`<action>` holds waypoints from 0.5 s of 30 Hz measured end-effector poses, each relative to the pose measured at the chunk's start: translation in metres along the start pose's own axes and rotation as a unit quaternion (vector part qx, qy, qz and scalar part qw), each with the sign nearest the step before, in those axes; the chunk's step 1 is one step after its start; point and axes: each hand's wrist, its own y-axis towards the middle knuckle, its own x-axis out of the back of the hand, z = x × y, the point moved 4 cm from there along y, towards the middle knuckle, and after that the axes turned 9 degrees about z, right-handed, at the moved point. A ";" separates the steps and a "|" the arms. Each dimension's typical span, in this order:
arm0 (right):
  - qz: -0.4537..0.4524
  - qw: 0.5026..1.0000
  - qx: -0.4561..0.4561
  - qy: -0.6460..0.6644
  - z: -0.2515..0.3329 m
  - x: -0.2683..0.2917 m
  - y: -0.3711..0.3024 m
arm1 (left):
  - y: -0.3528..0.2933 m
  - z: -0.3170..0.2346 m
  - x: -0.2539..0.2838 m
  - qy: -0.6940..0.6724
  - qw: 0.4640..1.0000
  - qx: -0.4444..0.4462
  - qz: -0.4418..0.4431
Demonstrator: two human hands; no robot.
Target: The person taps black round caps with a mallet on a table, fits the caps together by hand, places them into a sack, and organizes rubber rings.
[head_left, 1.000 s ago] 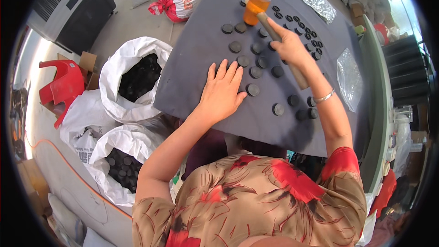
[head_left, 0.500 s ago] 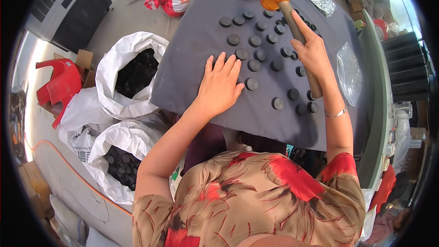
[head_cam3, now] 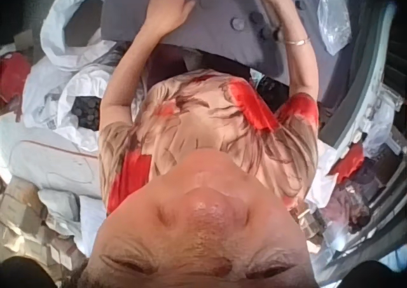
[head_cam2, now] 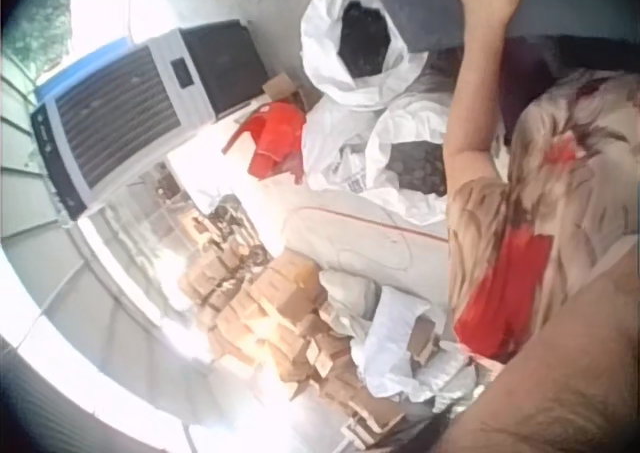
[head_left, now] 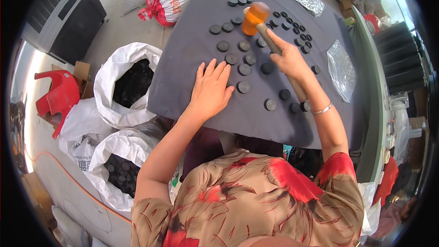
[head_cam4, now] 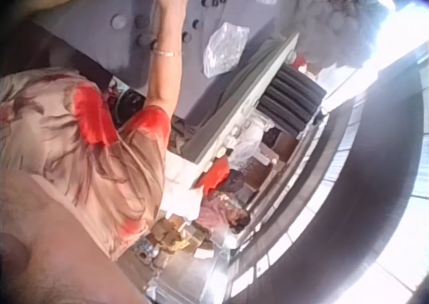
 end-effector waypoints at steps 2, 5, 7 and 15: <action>0.002 0.999 0.018 0.042 -0.002 0.008 -0.002 | 0.000 0.000 -0.001 0.008 1.000 -0.013 -0.018; -0.055 0.995 0.024 0.075 0.007 0.016 -0.013 | 0.001 -0.002 0.004 0.016 1.000 -0.012 -0.020; -0.040 0.996 0.053 -0.063 -0.002 -0.001 -0.002 | 0.002 -0.004 0.003 0.009 1.000 -0.013 -0.015; -0.090 0.995 -0.023 0.032 0.022 0.040 -0.053 | 0.000 0.000 0.001 -0.003 0.999 -0.016 -0.033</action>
